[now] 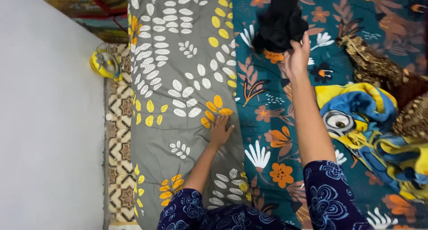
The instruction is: Arranging pillows, bolsters, and folding blankets on a bed.
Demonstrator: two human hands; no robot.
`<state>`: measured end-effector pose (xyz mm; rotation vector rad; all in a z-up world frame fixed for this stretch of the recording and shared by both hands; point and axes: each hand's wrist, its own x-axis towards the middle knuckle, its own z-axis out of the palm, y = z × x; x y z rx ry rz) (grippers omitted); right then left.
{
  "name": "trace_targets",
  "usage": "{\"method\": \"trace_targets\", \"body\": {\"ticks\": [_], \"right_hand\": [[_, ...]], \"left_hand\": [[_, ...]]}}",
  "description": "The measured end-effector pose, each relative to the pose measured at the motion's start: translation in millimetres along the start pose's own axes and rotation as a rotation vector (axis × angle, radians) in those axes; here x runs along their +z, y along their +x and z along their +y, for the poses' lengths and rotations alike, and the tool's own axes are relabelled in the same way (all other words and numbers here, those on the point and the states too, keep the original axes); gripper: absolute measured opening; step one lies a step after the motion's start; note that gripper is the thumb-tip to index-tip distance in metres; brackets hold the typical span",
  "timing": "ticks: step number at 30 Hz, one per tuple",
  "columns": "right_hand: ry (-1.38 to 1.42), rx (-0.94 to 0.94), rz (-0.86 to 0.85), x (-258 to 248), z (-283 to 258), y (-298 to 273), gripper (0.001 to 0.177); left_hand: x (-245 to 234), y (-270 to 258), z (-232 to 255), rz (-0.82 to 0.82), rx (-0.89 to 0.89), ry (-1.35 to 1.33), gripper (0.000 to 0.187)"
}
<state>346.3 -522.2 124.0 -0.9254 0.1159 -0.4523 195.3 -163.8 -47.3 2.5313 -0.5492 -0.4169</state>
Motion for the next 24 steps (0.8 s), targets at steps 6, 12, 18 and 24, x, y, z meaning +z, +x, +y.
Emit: {"method": "trace_targets", "body": {"ticks": [6,12,18,24], "right_hand": [[-0.096,0.162,0.176,-48.3,15.5,-94.7,0.052],[-0.194,0.402,0.32,-140.9,43.1,-271.1,0.047],[-0.244,0.448,0.598,-241.5,10.7,-389.6,0.046],[-0.869,0.193,0.756,-302.9,-80.2,-436.8,0.058]], "left_hand": [[-5.1,7.0,28.7,0.028,0.157,-0.241,0.071],[9.6,-7.0,80.0,-0.022,0.261,-0.32,0.07],[53.4,-22.2,143.5,-0.179,0.388,-0.34,0.071],[135.8,-43.0,209.3,-0.208,0.393,-0.342,0.071]]}}
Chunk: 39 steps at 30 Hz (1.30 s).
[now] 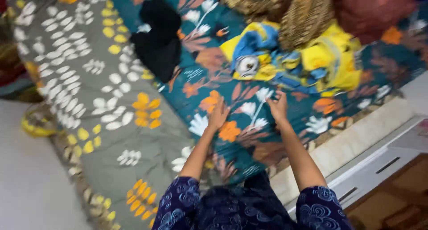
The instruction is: Arranging pillows, bolsters, and folding blankets on a bed.
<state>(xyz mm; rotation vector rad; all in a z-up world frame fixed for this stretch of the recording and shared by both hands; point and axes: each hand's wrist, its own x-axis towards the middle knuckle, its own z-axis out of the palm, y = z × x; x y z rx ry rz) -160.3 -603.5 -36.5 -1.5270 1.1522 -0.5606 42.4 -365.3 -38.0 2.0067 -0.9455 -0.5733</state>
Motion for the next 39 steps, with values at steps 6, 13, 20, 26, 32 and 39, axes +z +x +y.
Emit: {"method": "trace_targets", "body": {"ticks": [6,13,20,26,32,39], "right_hand": [[-0.613,-0.43,0.348,-114.5,-122.9,32.7,0.11],[-0.959,-0.318,0.153,-183.8,-176.6,97.1,0.116],[-1.01,-0.269,0.023,-201.6,-90.5,152.4,0.043],[-0.751,-0.317,-0.234,-188.3,-136.9,90.7,0.053],[0.49,-0.224,-0.458,-161.8,-187.7,50.2,0.048],[1.21,0.008,-0.736,-149.2,-206.9,21.2,0.053]], "left_hand": [[81.3,39.3,89.1,-0.029,-0.038,-0.186,0.064],[155.6,69.9,142.5,0.033,-0.016,-0.195,0.07],[158.1,68.6,147.8,0.126,-0.161,-0.2,0.067],[185.3,58.0,103.0,0.158,-0.226,-0.333,0.062],[172.0,29.8,149.3,-0.138,-0.794,-0.827,0.091],[138.6,3.3,166.0,-0.43,-0.87,-1.449,0.091]]}}
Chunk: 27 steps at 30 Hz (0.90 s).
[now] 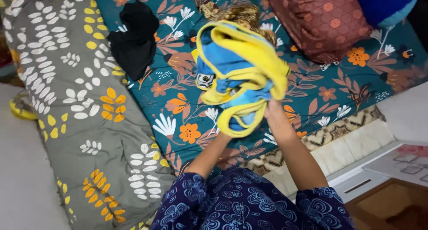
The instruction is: Arranging pillows, bolsters, and folding blankets on a bed.
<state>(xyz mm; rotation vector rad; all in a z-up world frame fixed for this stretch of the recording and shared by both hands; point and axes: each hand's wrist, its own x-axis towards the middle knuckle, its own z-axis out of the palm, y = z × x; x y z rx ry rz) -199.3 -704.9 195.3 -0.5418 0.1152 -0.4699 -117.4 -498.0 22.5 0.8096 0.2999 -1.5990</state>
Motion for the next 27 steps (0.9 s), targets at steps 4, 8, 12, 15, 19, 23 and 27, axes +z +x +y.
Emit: {"method": "trace_targets", "body": {"ticks": [4,8,12,15,19,23,27], "right_hand": [[0.473,0.248,-0.245,-77.4,9.3,-5.7,0.049],[0.914,0.504,-0.471,20.1,-11.6,-22.2,0.061],[-0.041,0.026,-0.023,27.9,7.5,-23.8,0.062],[0.018,-0.024,0.008,22.4,26.5,-21.9,0.06],[0.015,0.248,0.097,28.2,86.9,-33.3,0.055],[-0.007,0.543,0.186,11.2,145.3,-55.6,0.05],[-0.038,0.782,0.254,-139.3,239.0,-98.7,0.046]], "left_hand": [[-8.1,-69.2,45.8,-0.014,0.194,-0.05,0.084],[6.8,-89.2,111.1,-0.033,0.402,-0.087,0.078],[-7.3,-121.5,168.5,-0.047,0.583,-0.108,0.071],[-22.3,-138.0,210.1,-0.06,0.723,-0.121,0.066],[-48.3,-167.3,249.2,-0.067,0.919,-0.139,0.06],[-148.6,-151.5,221.9,-0.062,1.121,-0.176,0.053],[-201.6,-171.3,98.8,0.108,0.832,-0.305,0.052]]}}
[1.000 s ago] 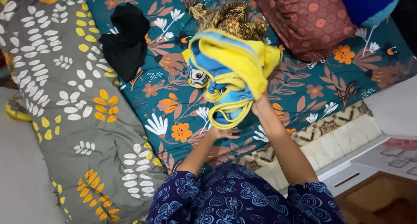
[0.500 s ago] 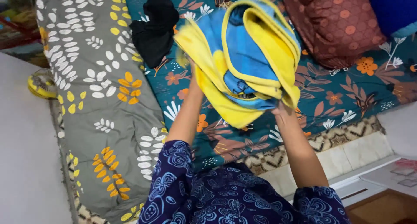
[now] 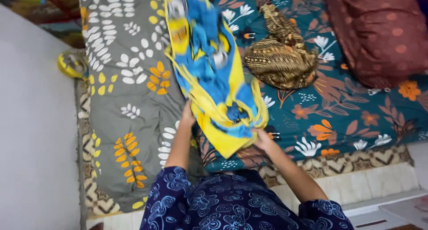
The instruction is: Arranging pillows, bolsters, and folding blankets on a bed.
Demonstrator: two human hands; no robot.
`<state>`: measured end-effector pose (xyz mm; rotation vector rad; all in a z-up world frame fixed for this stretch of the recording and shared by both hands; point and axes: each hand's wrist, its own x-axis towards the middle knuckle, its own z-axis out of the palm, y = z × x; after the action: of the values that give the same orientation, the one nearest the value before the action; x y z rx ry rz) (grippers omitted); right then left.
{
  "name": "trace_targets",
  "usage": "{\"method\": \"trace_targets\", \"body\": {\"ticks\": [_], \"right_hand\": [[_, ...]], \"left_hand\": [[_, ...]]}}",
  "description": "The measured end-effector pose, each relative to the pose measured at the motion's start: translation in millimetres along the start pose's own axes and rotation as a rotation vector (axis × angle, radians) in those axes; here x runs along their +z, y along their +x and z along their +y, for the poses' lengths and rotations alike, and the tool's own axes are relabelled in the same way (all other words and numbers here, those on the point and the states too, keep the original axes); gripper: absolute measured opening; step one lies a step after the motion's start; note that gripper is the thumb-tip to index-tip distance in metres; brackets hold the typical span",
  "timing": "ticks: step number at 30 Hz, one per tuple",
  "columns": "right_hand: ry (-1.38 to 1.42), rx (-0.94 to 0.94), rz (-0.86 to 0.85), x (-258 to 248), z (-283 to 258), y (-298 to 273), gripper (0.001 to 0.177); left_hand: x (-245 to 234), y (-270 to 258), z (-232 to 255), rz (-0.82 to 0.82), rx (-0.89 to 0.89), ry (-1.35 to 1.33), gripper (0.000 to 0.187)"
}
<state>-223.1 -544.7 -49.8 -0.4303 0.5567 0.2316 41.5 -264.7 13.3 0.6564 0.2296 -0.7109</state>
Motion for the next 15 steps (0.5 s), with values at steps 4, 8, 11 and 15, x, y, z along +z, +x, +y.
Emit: {"method": "trace_targets", "body": {"ticks": [4,8,11,15], "right_hand": [[-0.226,0.162,0.13,-55.4,44.6,13.1,0.046],[-0.803,-0.042,0.593,-66.1,37.6,22.1,0.091],[-1.584,-0.63,0.87,-58.9,7.5,35.2,0.136],[-1.542,-0.818,0.735,94.8,-47.1,-21.7,0.13]], "left_hand": [[-44.8,-52.4,-41.6,0.472,-0.279,0.498,0.064],[-60.5,-57.4,-72.8,0.512,-0.355,0.731,0.07],[-55.0,-64.0,-94.9,0.52,-0.362,0.704,0.075],[-39.9,-83.2,-113.5,0.305,-0.093,0.663,0.068]]}}
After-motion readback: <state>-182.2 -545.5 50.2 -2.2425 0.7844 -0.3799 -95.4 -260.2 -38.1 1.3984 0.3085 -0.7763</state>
